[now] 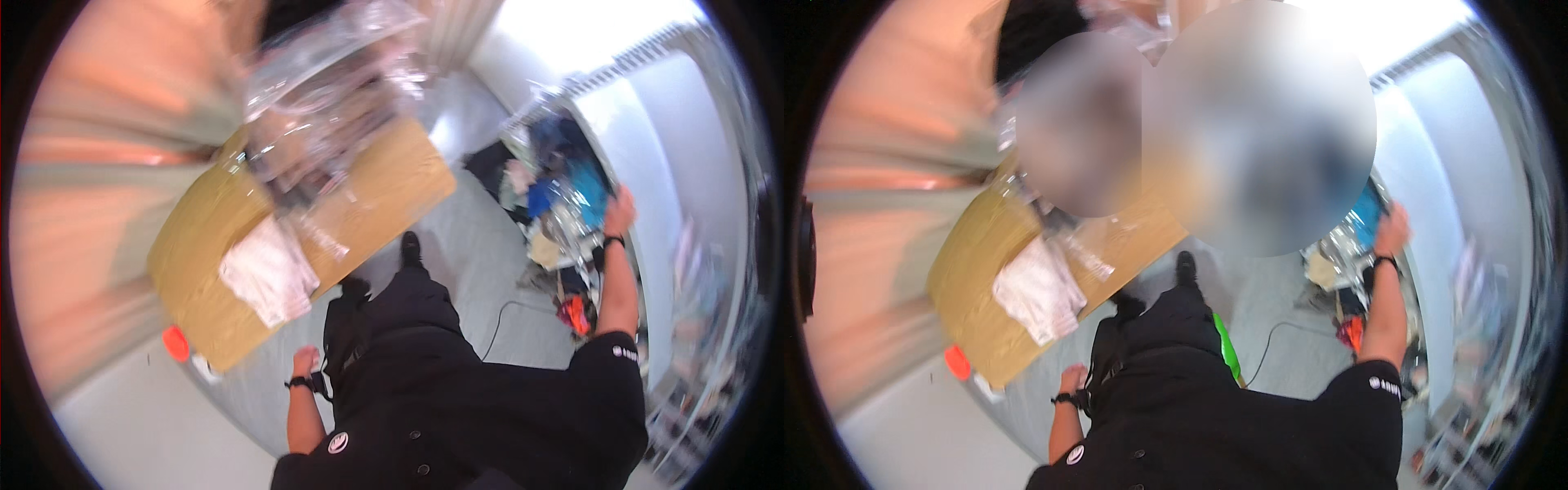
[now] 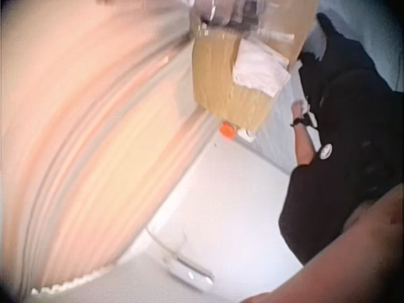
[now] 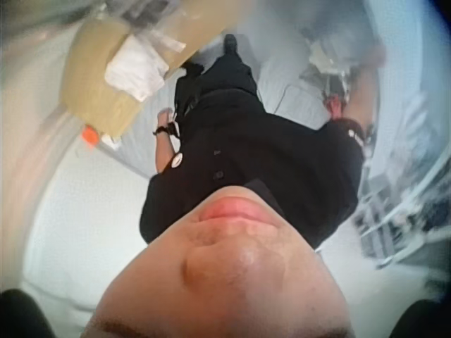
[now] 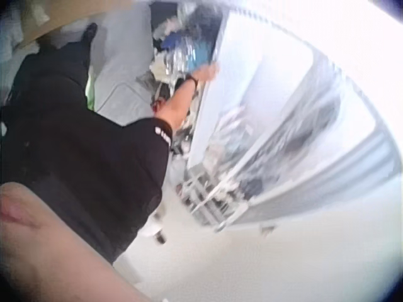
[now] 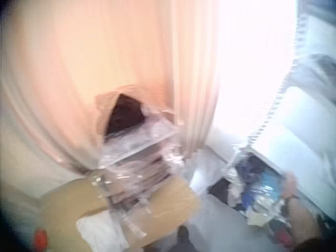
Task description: Folding various garments and placing them into clear plastic bags for storage or shipping.
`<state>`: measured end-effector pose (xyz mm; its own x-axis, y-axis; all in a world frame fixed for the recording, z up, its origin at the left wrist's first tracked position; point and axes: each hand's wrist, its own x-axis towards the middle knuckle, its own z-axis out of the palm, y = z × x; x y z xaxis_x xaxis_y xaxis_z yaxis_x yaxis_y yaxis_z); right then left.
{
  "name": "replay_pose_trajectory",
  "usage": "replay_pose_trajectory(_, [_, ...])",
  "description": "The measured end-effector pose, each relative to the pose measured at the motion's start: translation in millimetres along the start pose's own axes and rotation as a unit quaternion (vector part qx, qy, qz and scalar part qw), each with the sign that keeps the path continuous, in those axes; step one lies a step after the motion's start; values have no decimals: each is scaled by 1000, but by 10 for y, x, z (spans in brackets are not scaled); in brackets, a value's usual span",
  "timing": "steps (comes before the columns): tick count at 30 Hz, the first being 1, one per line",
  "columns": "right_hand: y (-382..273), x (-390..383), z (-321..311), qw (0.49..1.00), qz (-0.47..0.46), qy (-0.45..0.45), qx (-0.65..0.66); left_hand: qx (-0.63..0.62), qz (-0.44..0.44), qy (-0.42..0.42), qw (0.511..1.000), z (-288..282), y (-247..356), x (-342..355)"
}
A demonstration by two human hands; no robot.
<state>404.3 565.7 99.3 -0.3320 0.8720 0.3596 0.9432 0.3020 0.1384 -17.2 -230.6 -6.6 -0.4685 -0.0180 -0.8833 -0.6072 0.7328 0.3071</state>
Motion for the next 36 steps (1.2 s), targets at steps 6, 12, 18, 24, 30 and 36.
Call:
replay_pose_trajectory(6, [-898,-145,-535,985,-132,75,81,14,187,97,978,117,658,-347])
replay_pose_trajectory(12, [-2793,-1223,-2000,759,-434,-221,432,-273,182,-257,909,734,2559,-1754])
replay_pose_trajectory(18, [-4070,-1814,-2766,522,-689,-274,421,-206,239,-238,918,647,2659,-2150])
replay_pose_trajectory(24, [-5236,-2359,-3052,519,-634,-240,520,-354,290,180,870,-567,1734,-1456])
replay_pose_trajectory(30, [-6095,-3172,-1614,687,-245,-377,571,-558,279,273,732,-1406,1004,-262])
replay_pose_trajectory(36, [-6676,-3775,-1148,859,-106,-371,338,-656,300,192,666,-1646,-23,1285])
